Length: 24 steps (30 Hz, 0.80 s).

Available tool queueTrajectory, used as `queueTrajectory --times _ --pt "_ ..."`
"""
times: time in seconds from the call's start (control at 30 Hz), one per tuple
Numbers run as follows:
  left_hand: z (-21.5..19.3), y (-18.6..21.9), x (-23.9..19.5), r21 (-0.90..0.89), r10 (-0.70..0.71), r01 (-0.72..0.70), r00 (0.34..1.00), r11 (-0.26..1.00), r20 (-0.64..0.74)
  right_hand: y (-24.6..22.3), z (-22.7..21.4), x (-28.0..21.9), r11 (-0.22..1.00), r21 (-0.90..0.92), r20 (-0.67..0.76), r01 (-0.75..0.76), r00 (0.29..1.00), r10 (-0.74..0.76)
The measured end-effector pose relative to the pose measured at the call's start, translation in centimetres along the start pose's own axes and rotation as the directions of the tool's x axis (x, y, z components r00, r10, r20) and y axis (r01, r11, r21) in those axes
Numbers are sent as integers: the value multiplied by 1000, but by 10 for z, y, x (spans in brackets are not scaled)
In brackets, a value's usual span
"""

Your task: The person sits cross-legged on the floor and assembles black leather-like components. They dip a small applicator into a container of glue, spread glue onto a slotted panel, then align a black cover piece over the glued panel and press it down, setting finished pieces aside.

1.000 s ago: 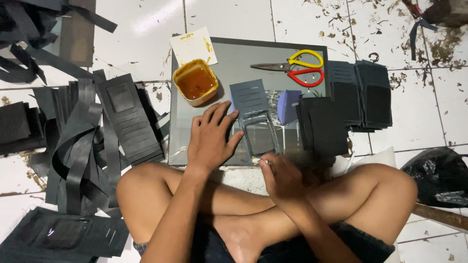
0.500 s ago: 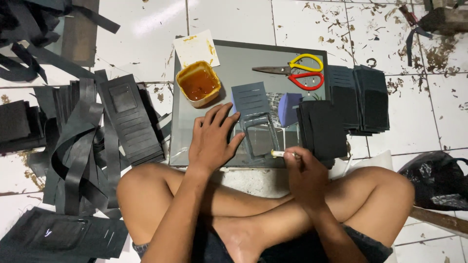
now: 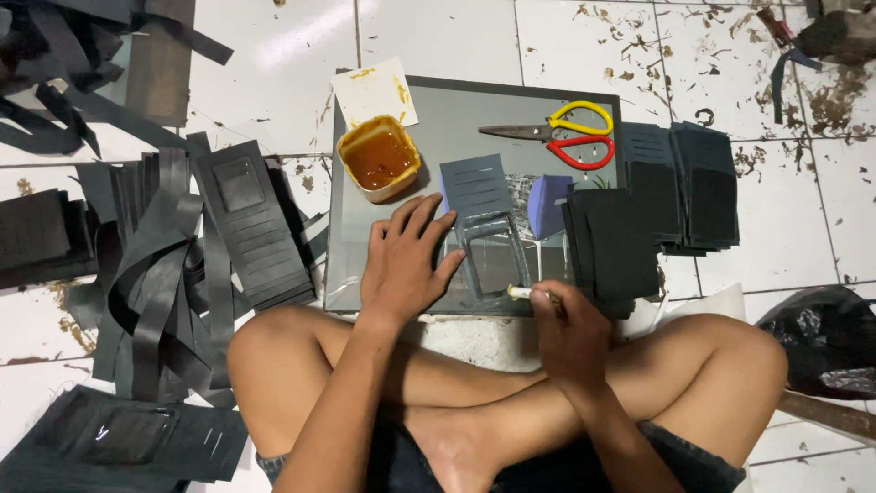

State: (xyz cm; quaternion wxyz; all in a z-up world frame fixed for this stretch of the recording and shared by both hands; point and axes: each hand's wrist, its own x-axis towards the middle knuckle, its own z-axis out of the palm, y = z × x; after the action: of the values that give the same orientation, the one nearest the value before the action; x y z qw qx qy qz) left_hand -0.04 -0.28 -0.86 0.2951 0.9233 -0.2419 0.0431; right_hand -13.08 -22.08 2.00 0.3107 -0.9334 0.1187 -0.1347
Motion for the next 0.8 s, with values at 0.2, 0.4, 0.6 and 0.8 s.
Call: queueTrajectory --times 0.2,0.4,0.6,0.8 --pt "3 0 0 20 3 -3 1000 1000 -6 -3 27 0 953 19 66 304 950 -304" --pt "1 0 0 6 9 -8 1000 1000 -25 -1 21 -22 975 55 95 -217 973 211" --pt "3 1 0 -2 -4 4 1000 1000 -11 9 14 -14 999 -34 -205 41 978 -47" --pt "1 1 0 21 6 -6 1000 1000 -31 -5 41 -25 978 -134 -191 163 964 -187"
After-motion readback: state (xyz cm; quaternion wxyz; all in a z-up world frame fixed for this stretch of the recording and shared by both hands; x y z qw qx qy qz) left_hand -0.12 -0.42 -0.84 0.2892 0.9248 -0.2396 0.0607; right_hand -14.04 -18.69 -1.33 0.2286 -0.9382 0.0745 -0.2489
